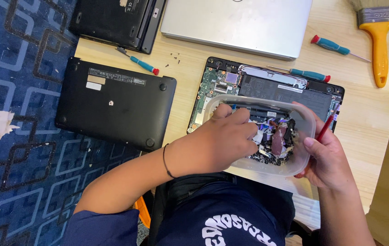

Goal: Disassembling a laptop and sorting through small electronic components and screws

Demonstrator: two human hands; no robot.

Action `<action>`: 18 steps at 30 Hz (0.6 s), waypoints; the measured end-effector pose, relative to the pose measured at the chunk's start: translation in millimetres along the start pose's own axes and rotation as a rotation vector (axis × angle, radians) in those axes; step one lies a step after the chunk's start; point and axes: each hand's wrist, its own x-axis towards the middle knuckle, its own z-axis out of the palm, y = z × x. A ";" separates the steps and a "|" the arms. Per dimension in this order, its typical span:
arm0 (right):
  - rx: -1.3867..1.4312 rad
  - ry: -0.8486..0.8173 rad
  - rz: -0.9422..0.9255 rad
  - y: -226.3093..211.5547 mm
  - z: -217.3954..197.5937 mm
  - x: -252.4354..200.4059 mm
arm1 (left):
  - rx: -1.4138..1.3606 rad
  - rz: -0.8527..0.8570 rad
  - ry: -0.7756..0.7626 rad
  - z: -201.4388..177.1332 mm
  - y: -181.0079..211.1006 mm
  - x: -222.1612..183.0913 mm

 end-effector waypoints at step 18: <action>-0.168 0.131 -0.029 9.3 -10.9 21.4 | 0.054 -0.056 -0.136 15.8 -27.4 15.2</action>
